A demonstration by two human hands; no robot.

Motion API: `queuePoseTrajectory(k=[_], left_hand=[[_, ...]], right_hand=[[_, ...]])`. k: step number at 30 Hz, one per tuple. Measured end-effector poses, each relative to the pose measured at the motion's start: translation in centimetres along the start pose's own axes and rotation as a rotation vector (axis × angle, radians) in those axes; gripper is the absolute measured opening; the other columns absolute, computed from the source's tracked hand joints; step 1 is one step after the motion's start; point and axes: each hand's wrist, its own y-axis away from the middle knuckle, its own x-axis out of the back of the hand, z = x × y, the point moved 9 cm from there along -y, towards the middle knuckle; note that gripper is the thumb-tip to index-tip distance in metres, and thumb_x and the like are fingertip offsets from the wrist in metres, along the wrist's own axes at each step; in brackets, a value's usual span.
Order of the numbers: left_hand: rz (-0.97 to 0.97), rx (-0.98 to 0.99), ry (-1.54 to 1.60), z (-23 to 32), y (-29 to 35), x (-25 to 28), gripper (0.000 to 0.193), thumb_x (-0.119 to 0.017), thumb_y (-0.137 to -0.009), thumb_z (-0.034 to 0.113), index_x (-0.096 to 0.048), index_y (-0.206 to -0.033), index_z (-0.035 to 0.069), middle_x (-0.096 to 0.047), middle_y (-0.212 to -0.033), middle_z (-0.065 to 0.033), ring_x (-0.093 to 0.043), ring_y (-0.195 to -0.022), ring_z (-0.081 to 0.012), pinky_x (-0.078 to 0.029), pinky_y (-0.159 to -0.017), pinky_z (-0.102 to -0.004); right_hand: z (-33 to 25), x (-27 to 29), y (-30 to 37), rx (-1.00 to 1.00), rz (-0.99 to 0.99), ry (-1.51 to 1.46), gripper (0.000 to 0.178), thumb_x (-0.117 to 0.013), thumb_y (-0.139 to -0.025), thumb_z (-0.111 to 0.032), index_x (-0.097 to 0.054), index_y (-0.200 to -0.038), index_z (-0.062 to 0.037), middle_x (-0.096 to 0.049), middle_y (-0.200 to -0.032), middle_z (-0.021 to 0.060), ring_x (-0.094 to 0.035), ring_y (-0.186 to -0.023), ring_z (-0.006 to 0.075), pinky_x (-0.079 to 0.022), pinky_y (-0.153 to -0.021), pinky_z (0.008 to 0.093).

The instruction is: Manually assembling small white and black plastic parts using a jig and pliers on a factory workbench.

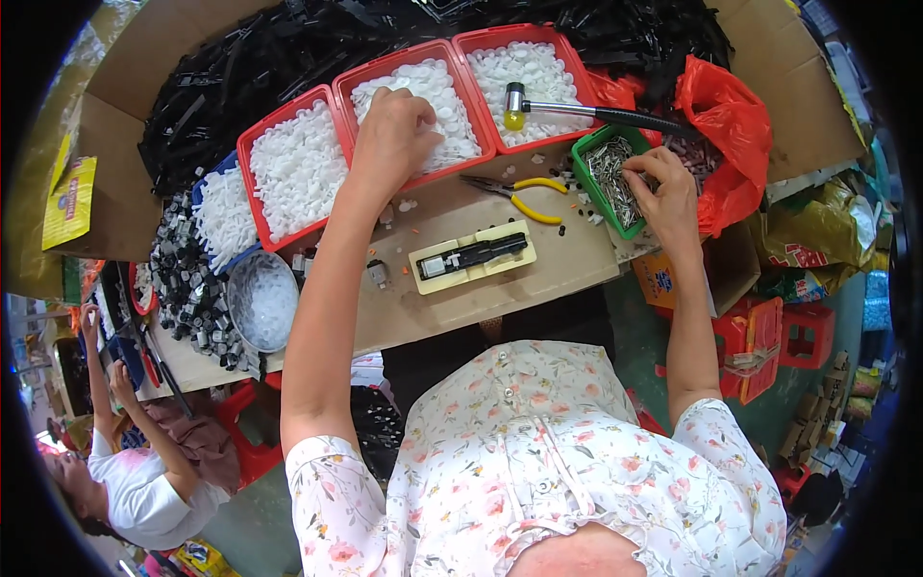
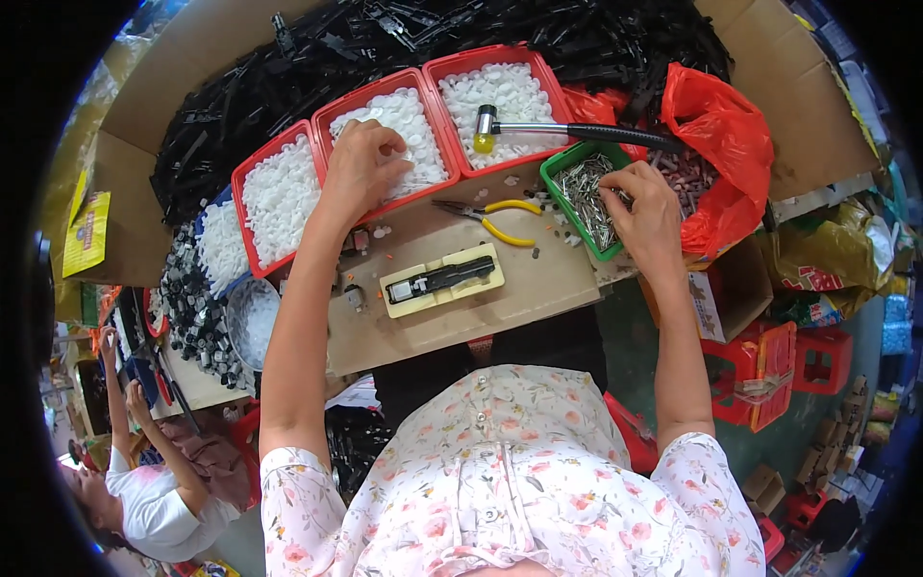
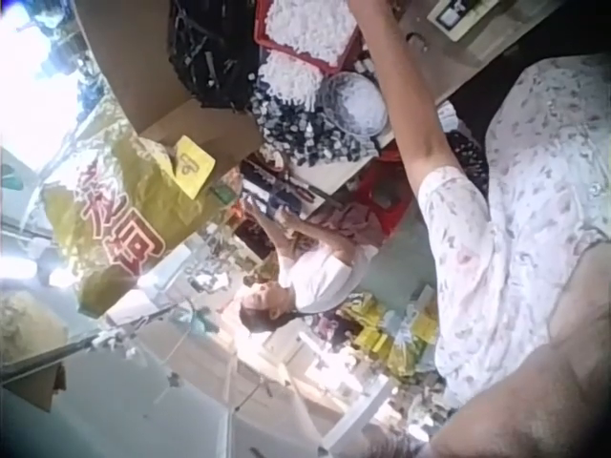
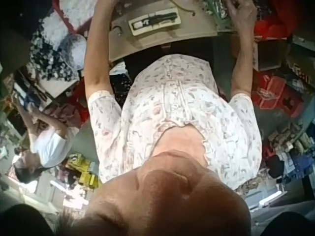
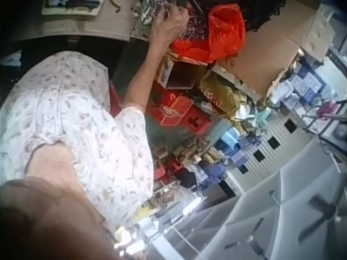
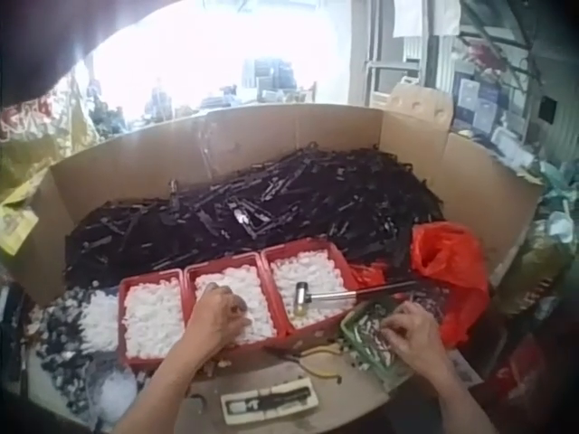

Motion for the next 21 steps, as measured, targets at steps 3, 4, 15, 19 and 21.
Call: queuePoseTrajectory(k=[3, 4, 15, 19, 21], left_hand=[[0.006, -0.008, 0.025, 0.1, -0.1, -0.2, 0.019, -0.077, -0.072, 0.01, -0.07, -0.085, -0.001, -0.065, -0.087, -0.0127, -0.055, -0.091, -0.0308, -0.046, -0.081, -0.0402], [-0.009, 0.009, 0.014, 0.3, -0.1, -0.3, 0.018, -0.075, -0.071, 0.007, -0.07, -0.085, -0.002, -0.066, -0.09, -0.0144, -0.056, -0.095, -0.0322, -0.048, -0.083, -0.0411], [0.018, 0.037, 0.068, 1.4, 0.5, -0.3, 0.015, -0.068, -0.073, -0.001, -0.069, -0.088, -0.001, -0.068, -0.086, -0.0164, -0.062, -0.088, -0.0334, -0.051, -0.081, -0.0421], [0.096, 0.118, 0.176, 1.4, 1.9, 0.8, 0.022, -0.076, -0.078, 0.006, -0.071, -0.099, -0.002, -0.072, -0.086, -0.012, -0.068, -0.077, -0.0194, -0.053, -0.071, -0.0302], [0.092, 0.223, 0.247, 2.0, 3.1, 1.4, 0.022, -0.077, -0.081, 0.007, -0.072, -0.101, -0.002, -0.073, -0.085, -0.0111, -0.069, -0.074, -0.0153, -0.054, -0.069, -0.0273]], right_hand=[[0.3, -0.1, 0.3, -0.11, 0.001, -0.121, 0.011, -0.071, -0.083, -0.001, -0.07, -0.093, 0.0032, -0.067, -0.085, 0.0111, -0.065, -0.076, 0.0197, -0.049, -0.069, 0.0307], [0.1, -0.2, 0.3, -0.109, 0.001, -0.123, 0.011, -0.071, -0.083, -0.001, -0.07, -0.093, 0.0032, -0.067, -0.085, 0.0111, -0.065, -0.076, 0.0197, -0.049, -0.069, 0.0307], [-5.1, -2.8, -0.3, -0.11, -0.057, -0.514, 0.01, -0.07, -0.085, -0.001, -0.068, -0.093, 0.0038, -0.07, -0.085, 0.0049, -0.064, -0.08, 0.0093, -0.051, -0.075, 0.0254], [-7.6, -4.0, -0.5, -0.085, -0.066, -0.65, 0.009, -0.069, -0.085, -0.001, -0.068, -0.093, 0.0035, -0.07, -0.085, 0.0045, -0.064, -0.08, 0.0091, -0.051, -0.076, 0.0254], [-9.3, -4.5, -0.8, -0.071, -0.097, -0.832, 0.008, -0.07, -0.085, 0.001, -0.069, -0.093, 0.0024, -0.071, -0.088, 0.006, -0.065, -0.083, 0.011, -0.051, -0.079, 0.0258]])
